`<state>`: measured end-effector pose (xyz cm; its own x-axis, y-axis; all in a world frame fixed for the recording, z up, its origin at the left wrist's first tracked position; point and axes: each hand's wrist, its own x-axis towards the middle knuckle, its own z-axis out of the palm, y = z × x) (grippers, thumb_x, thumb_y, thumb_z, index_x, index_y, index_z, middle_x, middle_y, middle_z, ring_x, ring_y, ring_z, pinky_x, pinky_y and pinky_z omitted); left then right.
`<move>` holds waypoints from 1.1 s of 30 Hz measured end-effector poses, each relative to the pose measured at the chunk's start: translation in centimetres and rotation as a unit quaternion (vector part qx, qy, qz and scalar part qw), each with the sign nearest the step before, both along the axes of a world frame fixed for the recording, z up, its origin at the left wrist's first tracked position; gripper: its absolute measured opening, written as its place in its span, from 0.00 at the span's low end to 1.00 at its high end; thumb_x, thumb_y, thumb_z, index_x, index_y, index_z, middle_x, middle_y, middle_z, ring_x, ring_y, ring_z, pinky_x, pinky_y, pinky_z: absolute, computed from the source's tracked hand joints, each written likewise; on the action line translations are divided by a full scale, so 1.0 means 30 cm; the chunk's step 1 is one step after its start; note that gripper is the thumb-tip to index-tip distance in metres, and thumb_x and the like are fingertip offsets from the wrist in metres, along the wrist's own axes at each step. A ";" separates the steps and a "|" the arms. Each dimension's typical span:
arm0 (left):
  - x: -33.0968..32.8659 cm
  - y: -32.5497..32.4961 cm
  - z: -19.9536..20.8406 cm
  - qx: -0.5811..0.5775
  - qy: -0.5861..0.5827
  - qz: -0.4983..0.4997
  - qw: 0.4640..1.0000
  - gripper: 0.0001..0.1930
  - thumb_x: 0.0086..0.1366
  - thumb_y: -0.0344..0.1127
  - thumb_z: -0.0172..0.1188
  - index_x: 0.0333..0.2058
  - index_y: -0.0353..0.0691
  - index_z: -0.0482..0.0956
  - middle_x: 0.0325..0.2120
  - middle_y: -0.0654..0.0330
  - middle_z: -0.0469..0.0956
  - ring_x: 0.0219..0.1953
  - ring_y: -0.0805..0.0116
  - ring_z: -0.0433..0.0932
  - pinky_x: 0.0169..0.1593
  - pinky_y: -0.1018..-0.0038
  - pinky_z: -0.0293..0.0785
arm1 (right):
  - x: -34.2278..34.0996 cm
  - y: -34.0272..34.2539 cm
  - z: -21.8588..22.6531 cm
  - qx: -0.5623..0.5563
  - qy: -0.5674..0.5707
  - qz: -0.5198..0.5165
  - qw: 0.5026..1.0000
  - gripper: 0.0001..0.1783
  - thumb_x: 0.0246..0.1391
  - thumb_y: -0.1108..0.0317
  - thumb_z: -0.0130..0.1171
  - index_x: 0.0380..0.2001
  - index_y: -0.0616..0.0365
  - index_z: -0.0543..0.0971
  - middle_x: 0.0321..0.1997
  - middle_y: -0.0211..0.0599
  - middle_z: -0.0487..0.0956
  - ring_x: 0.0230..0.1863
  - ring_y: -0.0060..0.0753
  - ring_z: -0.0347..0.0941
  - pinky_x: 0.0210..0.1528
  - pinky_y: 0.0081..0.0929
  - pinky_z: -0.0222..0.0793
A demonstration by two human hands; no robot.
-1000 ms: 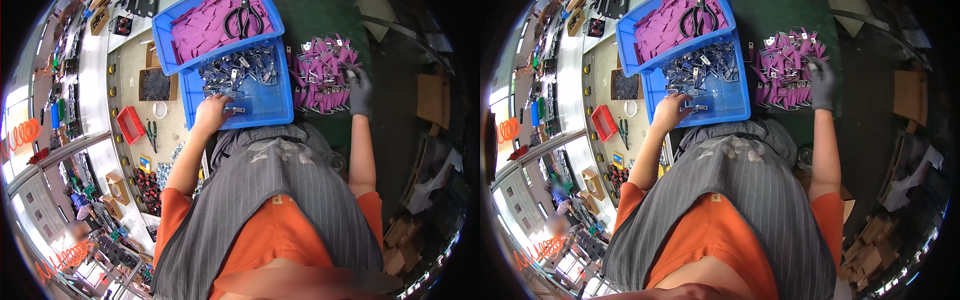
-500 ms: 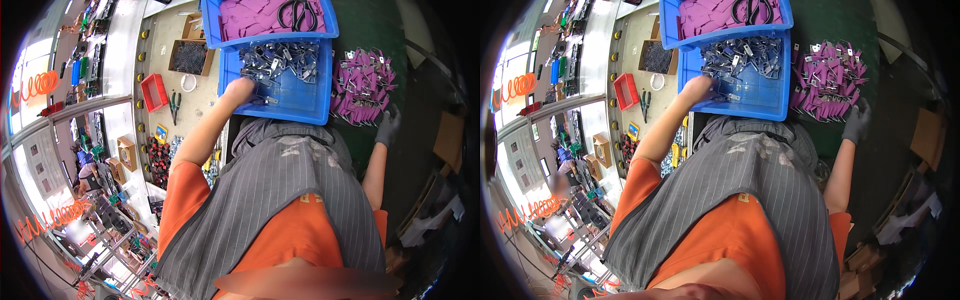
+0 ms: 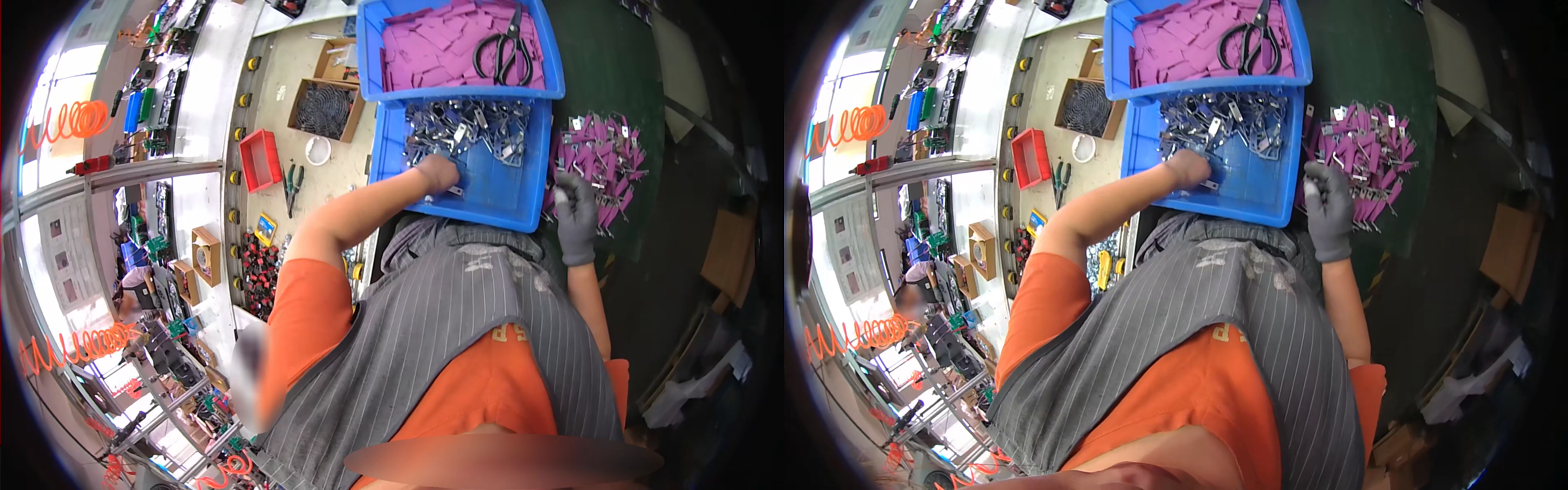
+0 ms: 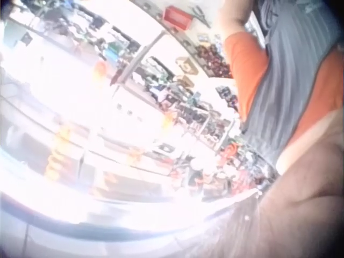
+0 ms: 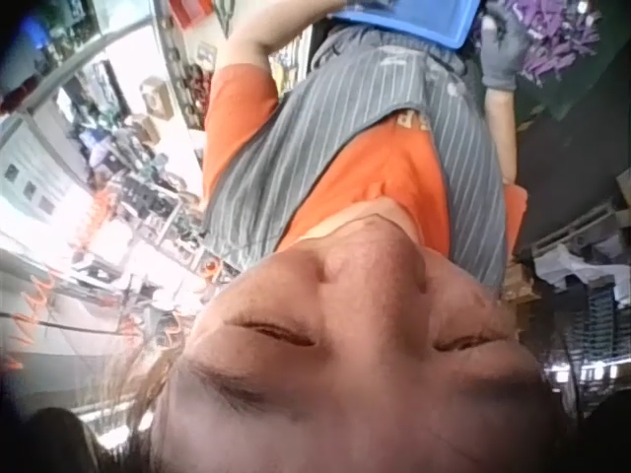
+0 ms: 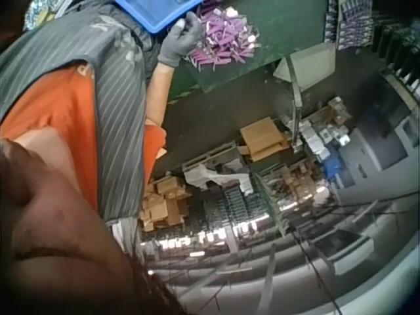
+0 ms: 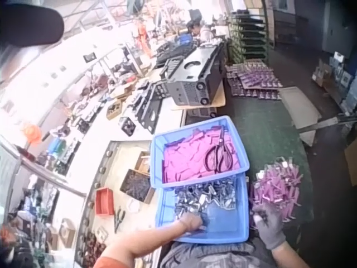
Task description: The recorder is picking up metal L-brackets and attaching purple components or stickers to them before placing them in a bin.
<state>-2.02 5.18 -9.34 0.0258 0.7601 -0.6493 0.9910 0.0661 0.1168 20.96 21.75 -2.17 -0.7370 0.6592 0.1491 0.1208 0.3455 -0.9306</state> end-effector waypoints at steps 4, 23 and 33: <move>-0.009 0.009 0.160 0.143 -0.048 0.094 0.984 0.07 0.53 0.35 0.56 0.28 0.40 0.81 0.26 0.56 0.80 0.30 0.58 0.80 0.34 0.66 0.75 | -0.022 -0.037 0.089 0.015 -0.018 0.017 1.000 0.13 0.49 0.76 0.52 0.40 0.62 0.74 0.35 0.33 0.74 0.30 0.20 0.68 0.34 0.18 0.66; -0.256 0.070 0.468 0.511 0.051 0.280 0.811 0.07 0.52 0.35 0.61 0.32 0.47 0.81 0.27 0.61 0.79 0.33 0.61 0.76 0.40 0.68 0.72 | -0.045 -0.049 0.051 -0.326 0.004 0.097 0.940 0.10 0.56 0.70 0.53 0.41 0.60 0.75 0.30 0.28 0.75 0.30 0.16 0.71 0.32 0.13 0.67; -0.402 0.151 0.454 0.295 0.017 0.334 0.895 0.15 0.49 0.43 0.62 0.36 0.47 0.80 0.34 0.58 0.80 0.37 0.58 0.78 0.41 0.67 0.74 | -0.044 -0.037 0.004 -0.299 -0.026 0.131 0.945 0.10 0.55 0.72 0.51 0.40 0.60 0.75 0.31 0.29 0.75 0.30 0.15 0.70 0.29 0.12 0.66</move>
<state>-14.07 9.71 4.28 -0.5748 0.8093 -0.1209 0.7568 0.5819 0.2977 19.65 20.65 -2.04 -0.8829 0.4071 -0.2342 0.1559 -0.2163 -0.9638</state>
